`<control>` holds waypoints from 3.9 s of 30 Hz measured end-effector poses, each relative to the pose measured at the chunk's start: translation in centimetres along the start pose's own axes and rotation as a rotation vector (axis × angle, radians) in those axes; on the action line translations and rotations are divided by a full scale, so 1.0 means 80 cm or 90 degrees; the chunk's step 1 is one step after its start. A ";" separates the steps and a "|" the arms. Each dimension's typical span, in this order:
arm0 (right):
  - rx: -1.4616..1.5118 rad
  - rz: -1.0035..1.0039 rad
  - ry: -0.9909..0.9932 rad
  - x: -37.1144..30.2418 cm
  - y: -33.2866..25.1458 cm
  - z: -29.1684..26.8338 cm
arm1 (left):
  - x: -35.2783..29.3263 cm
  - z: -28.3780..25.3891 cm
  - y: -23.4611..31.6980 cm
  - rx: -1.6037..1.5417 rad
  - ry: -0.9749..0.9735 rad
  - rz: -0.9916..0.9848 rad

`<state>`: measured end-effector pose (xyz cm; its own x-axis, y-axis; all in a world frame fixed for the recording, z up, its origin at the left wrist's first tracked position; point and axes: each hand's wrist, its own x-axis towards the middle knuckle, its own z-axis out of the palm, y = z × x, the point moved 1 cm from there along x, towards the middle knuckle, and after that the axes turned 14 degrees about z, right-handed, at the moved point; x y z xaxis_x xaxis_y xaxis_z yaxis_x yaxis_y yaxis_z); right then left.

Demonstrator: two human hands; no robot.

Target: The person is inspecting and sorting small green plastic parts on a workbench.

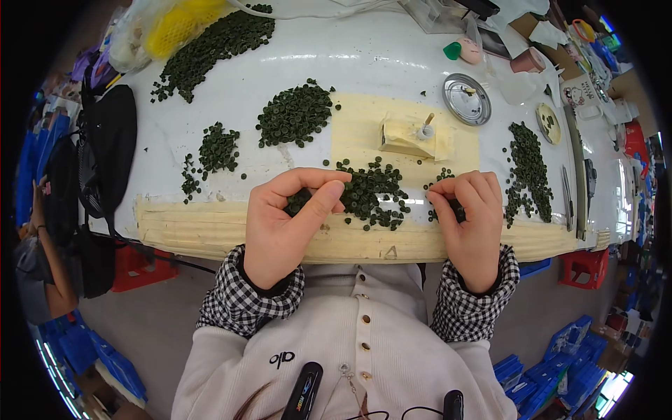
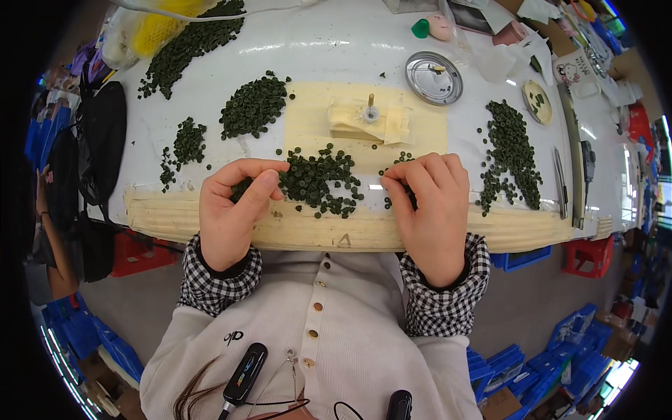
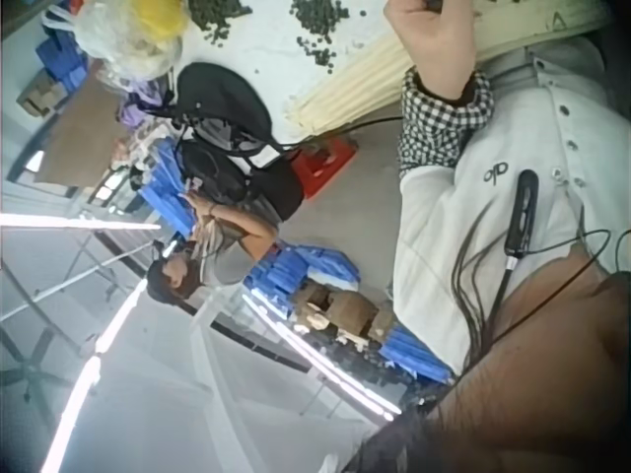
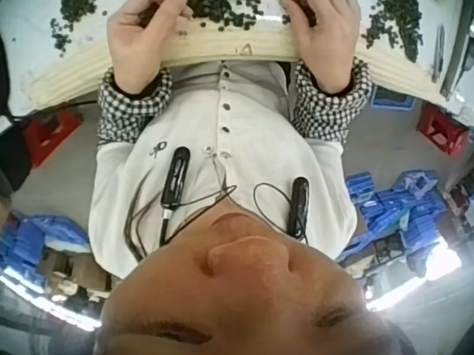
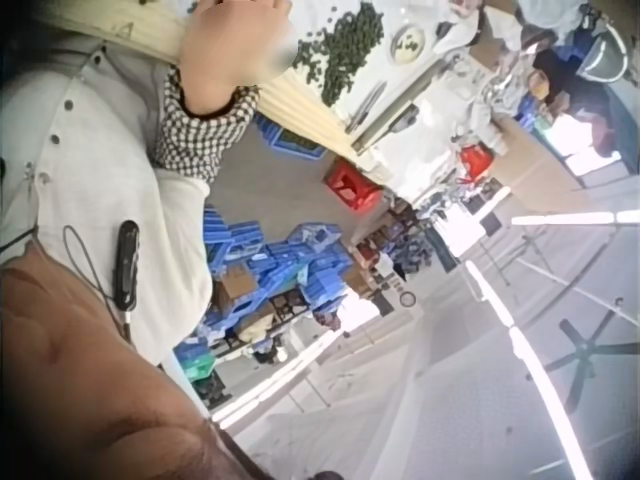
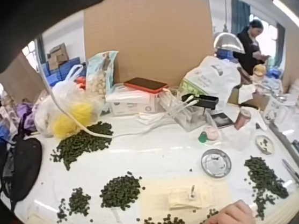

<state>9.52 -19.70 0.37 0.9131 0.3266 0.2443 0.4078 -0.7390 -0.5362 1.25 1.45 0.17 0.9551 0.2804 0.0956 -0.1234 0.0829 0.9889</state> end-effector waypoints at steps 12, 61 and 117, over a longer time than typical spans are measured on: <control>-0.069 -0.045 0.020 -0.005 -0.003 0.003 | -0.001 0.000 -0.006 0.006 -0.020 0.006; 0.798 0.249 -0.249 -0.021 -0.034 0.017 | 0.001 0.019 -0.023 -0.535 -0.147 -0.188; 0.558 0.034 -0.098 -0.020 -0.044 0.034 | 0.000 0.021 -0.020 -0.140 -0.153 0.009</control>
<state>6.65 -16.03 -0.34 0.8955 0.4275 0.1238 0.1644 -0.0593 -0.9846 1.93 -0.29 -1.25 0.9860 0.0516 0.1588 -0.1669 0.2928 0.9415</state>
